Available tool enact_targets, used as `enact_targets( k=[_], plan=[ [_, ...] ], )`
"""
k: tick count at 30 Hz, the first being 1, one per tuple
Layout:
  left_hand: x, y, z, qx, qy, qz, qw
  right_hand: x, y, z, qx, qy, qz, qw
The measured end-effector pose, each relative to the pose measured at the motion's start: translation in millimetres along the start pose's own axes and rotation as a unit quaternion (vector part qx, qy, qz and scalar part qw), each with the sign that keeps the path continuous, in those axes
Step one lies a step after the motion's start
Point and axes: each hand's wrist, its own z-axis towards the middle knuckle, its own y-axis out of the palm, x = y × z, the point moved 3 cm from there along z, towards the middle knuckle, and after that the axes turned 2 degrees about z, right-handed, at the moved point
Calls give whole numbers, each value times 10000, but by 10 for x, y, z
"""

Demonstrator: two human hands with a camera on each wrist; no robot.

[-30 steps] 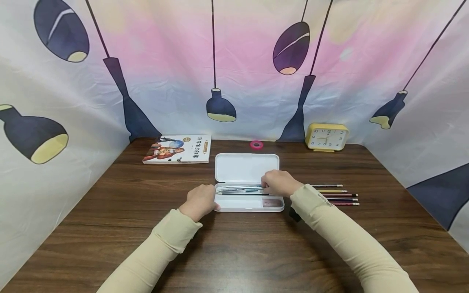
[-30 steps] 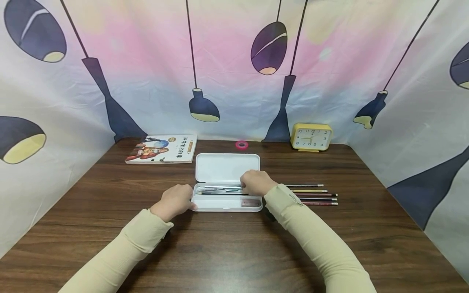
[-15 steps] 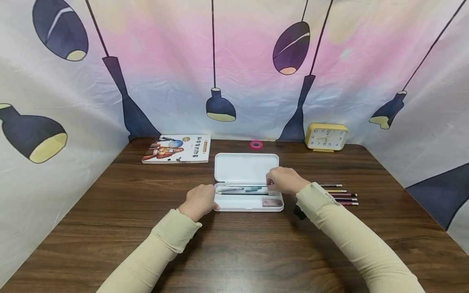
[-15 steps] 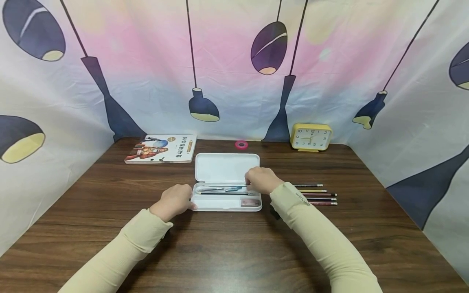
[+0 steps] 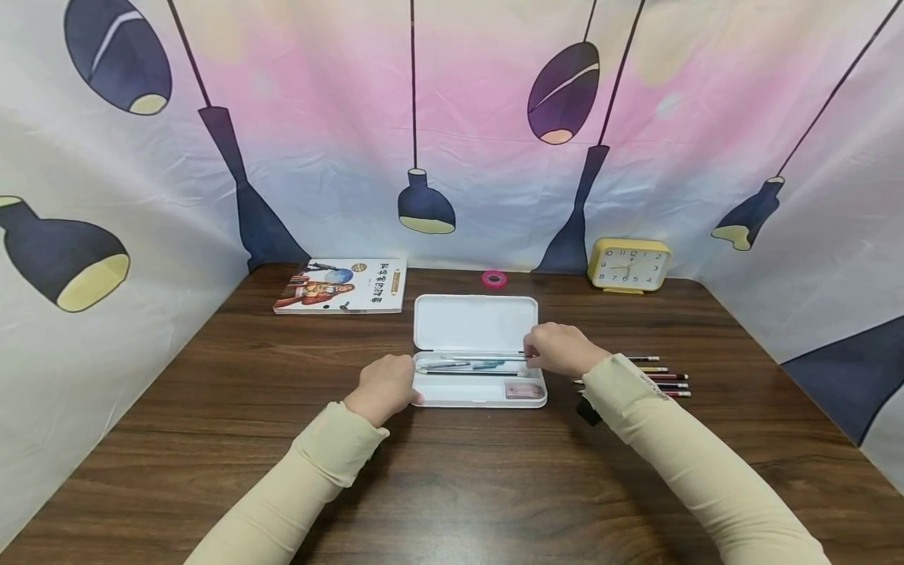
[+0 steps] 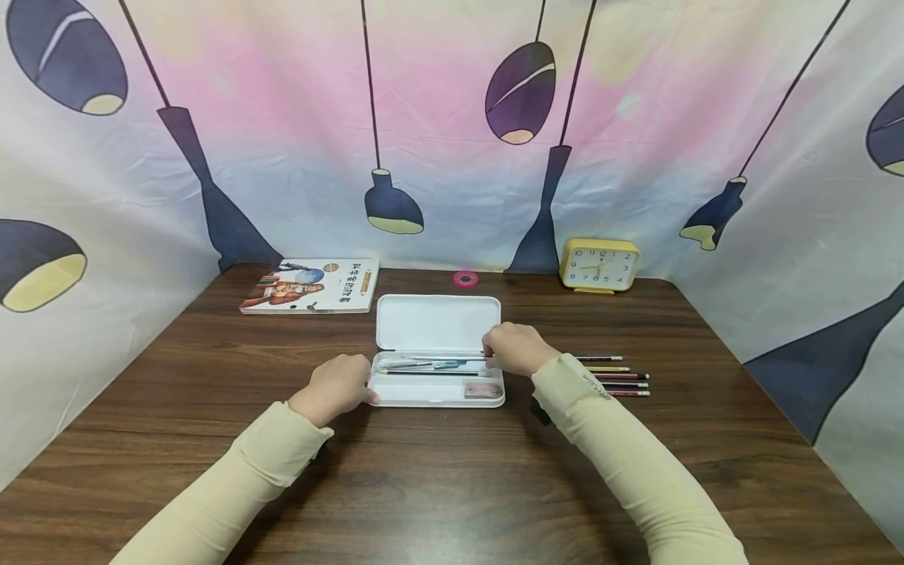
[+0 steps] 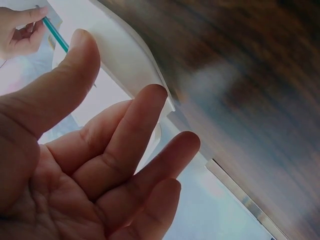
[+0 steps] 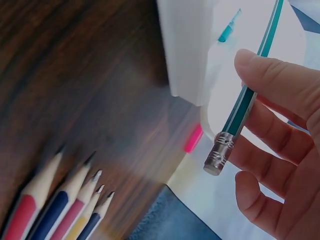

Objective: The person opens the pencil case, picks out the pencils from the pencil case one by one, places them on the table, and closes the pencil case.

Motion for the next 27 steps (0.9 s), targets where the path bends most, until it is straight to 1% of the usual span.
enact_targets(
  k=[5, 15, 19, 27],
  plan=[
    [16, -15, -4, -50, 0, 58, 10000, 38, 30, -37, -8, 21, -76, 10000],
    [23, -17, -7, -127, -27, 43, 9999, 115, 32, -133, 124, 1, -69, 9999],
    [23, -18, -2, -136, -17, 52, 9999, 146, 30, -171, 96, 49, 17, 9999],
    [26, -22, 3, -195, -13, 70, 9998, 213, 35, -244, 14, 149, -36, 9999]
  ],
)
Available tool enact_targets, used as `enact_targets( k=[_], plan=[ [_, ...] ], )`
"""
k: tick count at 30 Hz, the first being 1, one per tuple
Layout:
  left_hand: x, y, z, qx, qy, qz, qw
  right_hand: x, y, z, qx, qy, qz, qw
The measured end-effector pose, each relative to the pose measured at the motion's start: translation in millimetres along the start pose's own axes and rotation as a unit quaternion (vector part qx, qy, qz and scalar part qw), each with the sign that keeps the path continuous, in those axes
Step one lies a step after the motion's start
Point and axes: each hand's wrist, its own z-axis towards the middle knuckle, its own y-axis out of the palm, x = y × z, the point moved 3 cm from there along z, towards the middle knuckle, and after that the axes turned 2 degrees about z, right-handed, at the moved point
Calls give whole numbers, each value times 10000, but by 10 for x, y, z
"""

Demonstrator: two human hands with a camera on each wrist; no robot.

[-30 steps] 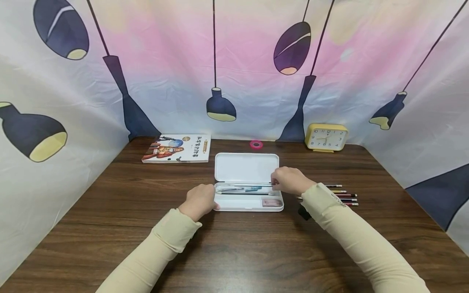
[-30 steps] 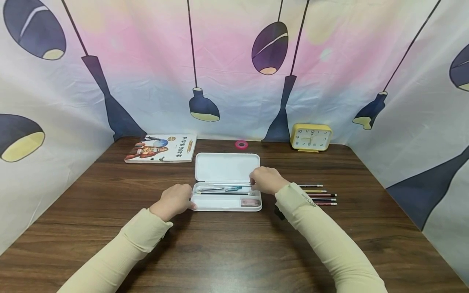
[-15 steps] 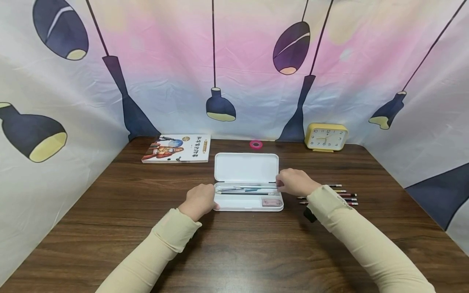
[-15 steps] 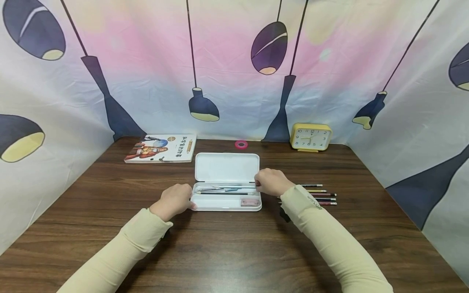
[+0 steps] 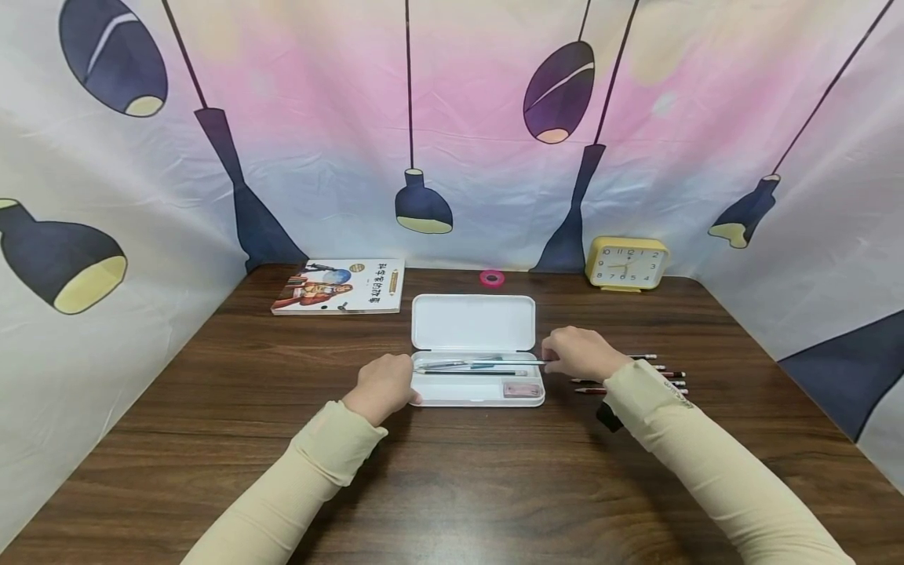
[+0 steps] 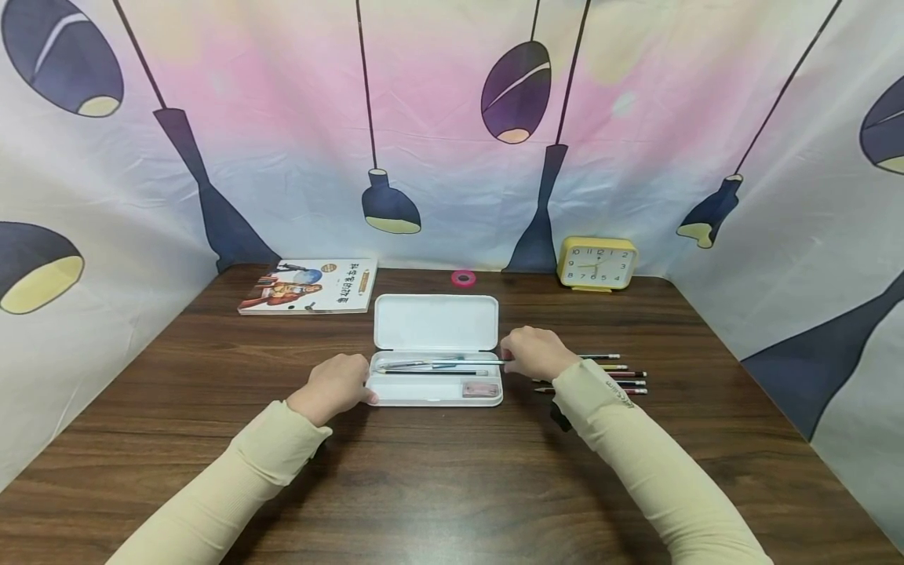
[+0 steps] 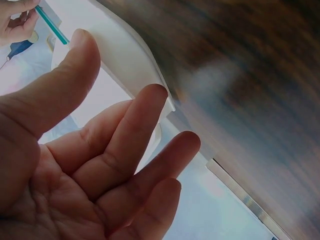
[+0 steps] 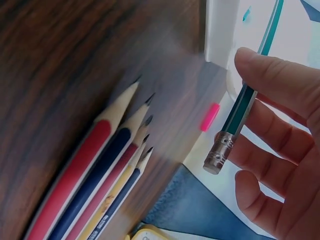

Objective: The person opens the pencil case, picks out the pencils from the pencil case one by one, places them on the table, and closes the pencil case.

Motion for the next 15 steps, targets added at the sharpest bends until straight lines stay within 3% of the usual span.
enact_targets(
  k=[15],
  plan=[
    [-8, 10, 8, -40, -33, 45, 10000, 120, 15, -190, 136, -29, 204, 9997]
  ],
)
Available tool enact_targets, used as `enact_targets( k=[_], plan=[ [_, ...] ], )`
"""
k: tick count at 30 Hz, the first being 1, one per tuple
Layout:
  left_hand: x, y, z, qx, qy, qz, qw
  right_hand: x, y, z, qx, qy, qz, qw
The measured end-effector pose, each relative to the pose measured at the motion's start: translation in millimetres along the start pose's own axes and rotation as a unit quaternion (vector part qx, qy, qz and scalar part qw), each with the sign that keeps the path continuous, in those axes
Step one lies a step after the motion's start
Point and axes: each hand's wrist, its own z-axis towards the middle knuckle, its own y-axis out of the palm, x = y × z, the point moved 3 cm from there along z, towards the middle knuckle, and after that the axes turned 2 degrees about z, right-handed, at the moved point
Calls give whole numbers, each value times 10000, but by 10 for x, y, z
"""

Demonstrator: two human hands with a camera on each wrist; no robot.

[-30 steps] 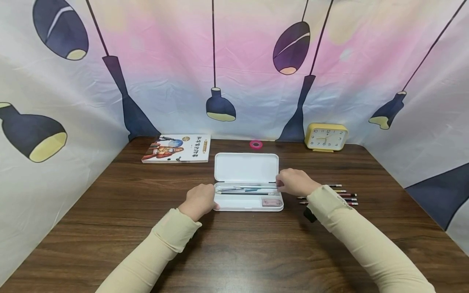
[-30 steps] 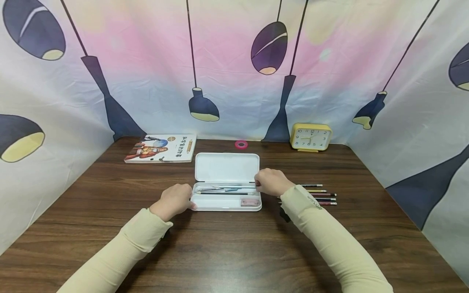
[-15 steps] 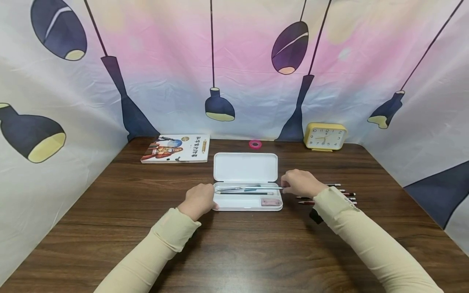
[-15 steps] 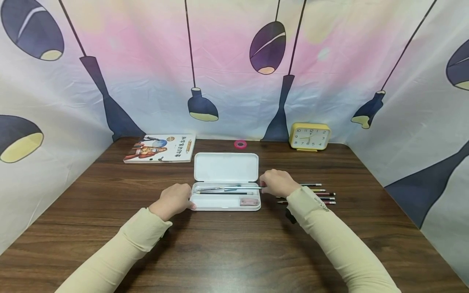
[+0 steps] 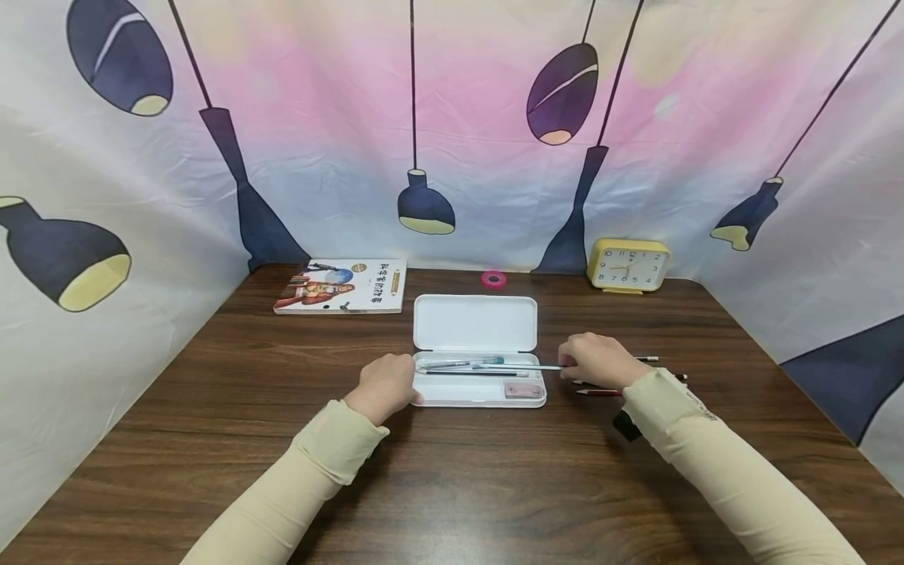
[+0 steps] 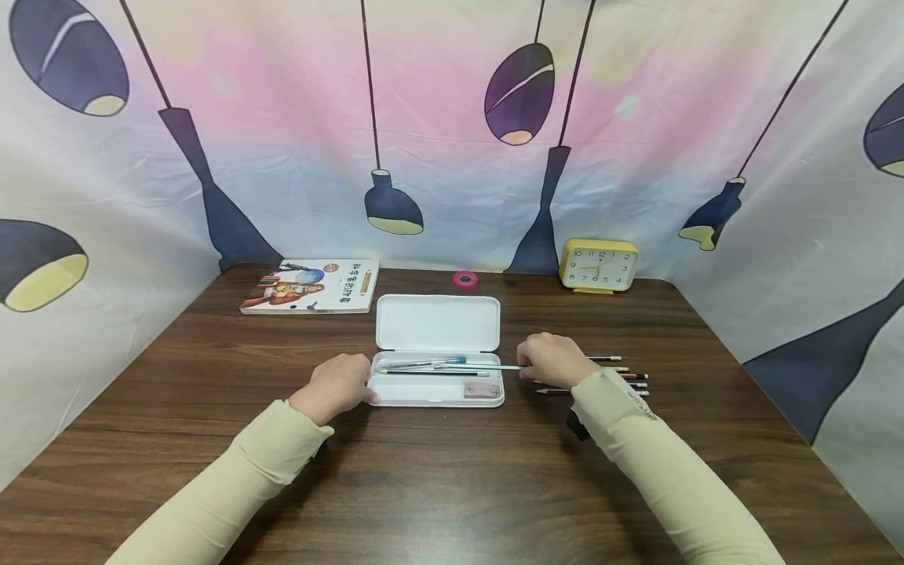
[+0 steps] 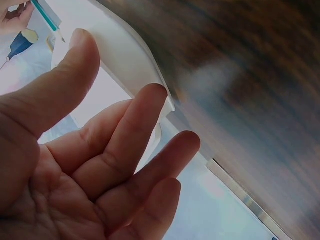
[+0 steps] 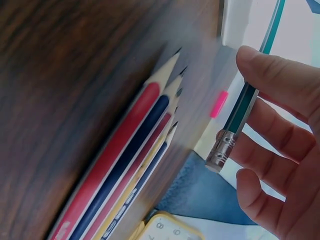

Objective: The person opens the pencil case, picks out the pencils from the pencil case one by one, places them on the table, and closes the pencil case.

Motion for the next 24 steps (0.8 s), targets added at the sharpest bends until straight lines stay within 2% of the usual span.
enact_targets(
  k=[17, 24],
  plan=[
    [-4, -4, 10, -71, -30, 26, 10000, 203, -8, -265, 176, 194, -143, 9996],
    [-6, 13, 12, -19, 12, 26, 10000, 251, -8, -347, 203, 265, -14, 9994]
  ],
)
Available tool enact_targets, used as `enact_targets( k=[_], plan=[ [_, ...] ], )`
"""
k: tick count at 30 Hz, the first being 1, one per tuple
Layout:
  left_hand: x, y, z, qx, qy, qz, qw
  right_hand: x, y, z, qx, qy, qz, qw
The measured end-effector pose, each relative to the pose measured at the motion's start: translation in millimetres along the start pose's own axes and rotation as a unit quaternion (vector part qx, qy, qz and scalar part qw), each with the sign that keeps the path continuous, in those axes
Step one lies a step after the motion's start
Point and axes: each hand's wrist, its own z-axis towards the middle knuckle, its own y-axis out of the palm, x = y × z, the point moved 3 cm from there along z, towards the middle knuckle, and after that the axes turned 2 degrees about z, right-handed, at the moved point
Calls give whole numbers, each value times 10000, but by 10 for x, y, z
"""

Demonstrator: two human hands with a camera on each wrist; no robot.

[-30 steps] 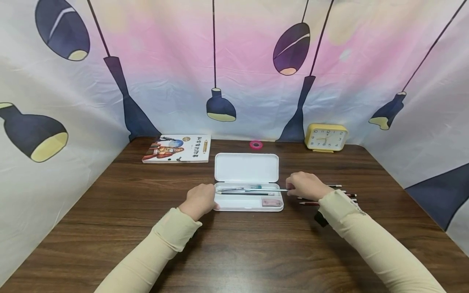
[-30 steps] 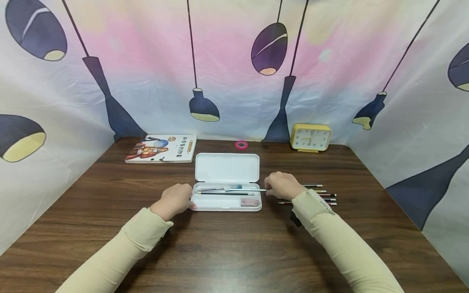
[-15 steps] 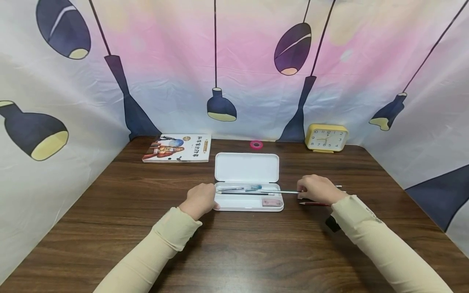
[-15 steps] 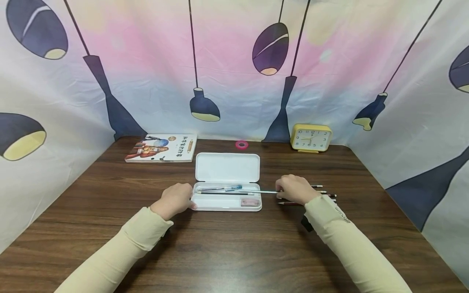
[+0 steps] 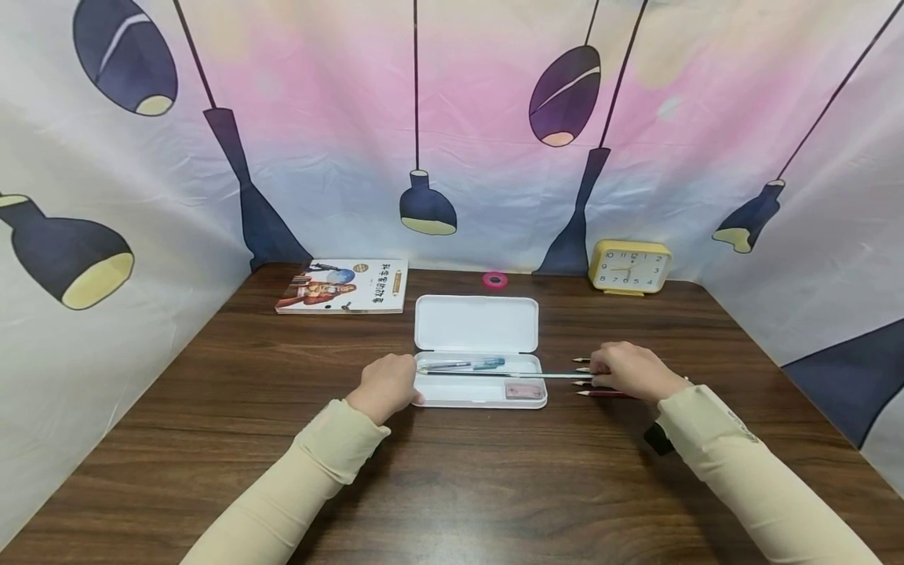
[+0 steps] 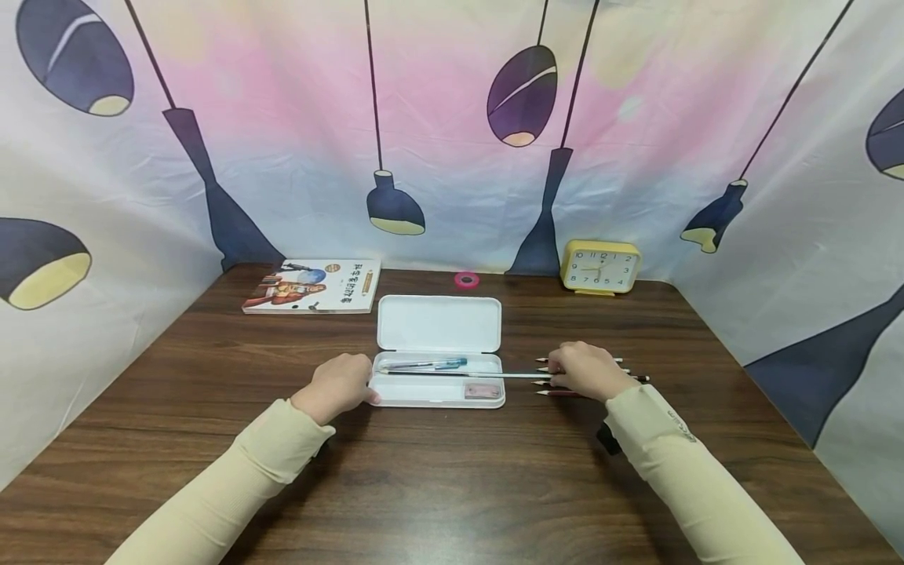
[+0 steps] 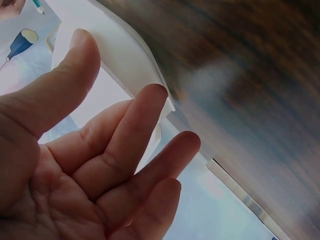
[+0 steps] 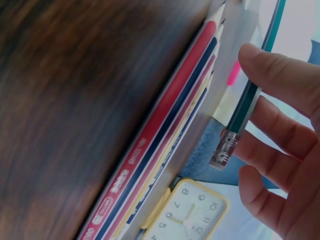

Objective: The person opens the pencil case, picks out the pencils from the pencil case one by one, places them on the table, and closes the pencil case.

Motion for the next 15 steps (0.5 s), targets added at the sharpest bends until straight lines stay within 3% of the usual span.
enact_targets(
  k=[15],
  plan=[
    [12, -9, -7, -48, -33, -15, 10000, 161, -9, -185, -196, 243, 352, 9989]
  ],
)
